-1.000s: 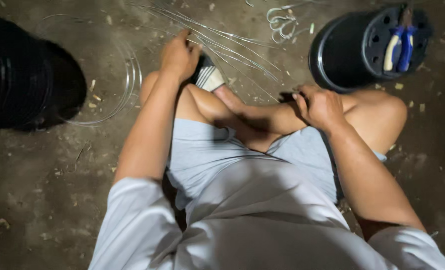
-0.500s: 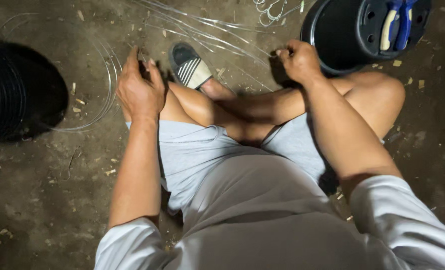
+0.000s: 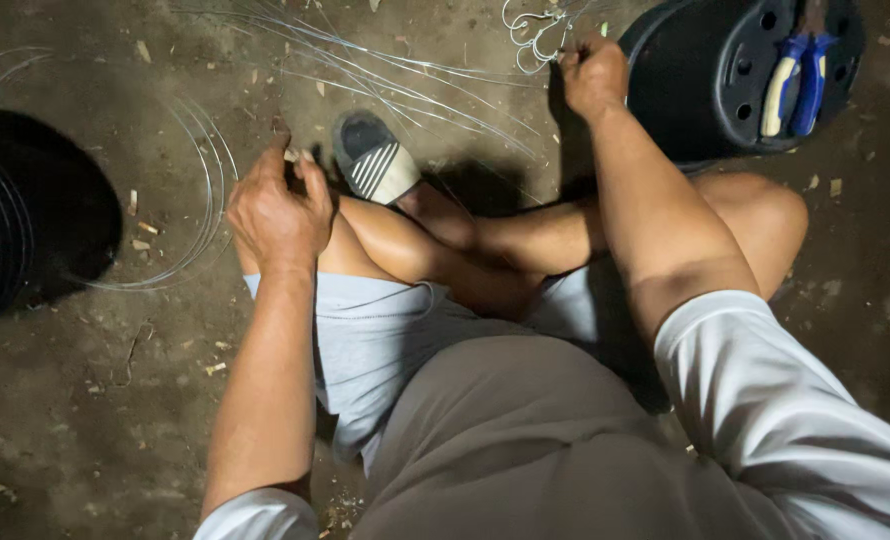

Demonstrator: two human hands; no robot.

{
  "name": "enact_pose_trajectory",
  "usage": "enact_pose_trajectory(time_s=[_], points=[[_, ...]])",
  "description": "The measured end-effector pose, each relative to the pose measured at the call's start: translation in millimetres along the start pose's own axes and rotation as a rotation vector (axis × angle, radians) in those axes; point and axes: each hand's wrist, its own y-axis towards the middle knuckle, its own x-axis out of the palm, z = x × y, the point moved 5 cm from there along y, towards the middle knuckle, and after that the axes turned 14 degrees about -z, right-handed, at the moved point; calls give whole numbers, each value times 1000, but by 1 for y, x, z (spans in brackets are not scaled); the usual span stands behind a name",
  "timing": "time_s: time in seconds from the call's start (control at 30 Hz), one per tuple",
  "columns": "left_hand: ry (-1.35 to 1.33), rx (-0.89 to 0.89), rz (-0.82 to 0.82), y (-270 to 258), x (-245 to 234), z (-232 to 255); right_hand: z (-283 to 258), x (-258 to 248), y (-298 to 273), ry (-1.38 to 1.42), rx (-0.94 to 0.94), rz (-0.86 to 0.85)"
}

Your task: The person sits on the floor and repeatedly bends thin metal wire into looped shapes using pliers. They gather wire strands, form hooks, and place the finished pieces on the floor.

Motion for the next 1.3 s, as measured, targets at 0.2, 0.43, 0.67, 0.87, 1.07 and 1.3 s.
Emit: enact_pose_trajectory(time_s=[0.2, 0.43, 0.67, 0.87, 1.07, 1.3], points=[[-5, -34, -46, 8, 4, -1, -24, 11, 10, -203, -57, -100], [23, -18, -42, 13, 3, 2, -44, 13, 12, -276, -97, -83], [27, -41, -59, 17, 6, 2, -67, 14, 22, -271, -232, 22], [33, -71, -72, 16, 7, 1, -75, 15, 24, -357, -376, 28], [54, -38, -35, 17, 6, 4, -63, 48, 45, -692, -423, -163], [28, -55, -64, 22, 7, 4, -82, 45, 46, -911, -542, -221]])
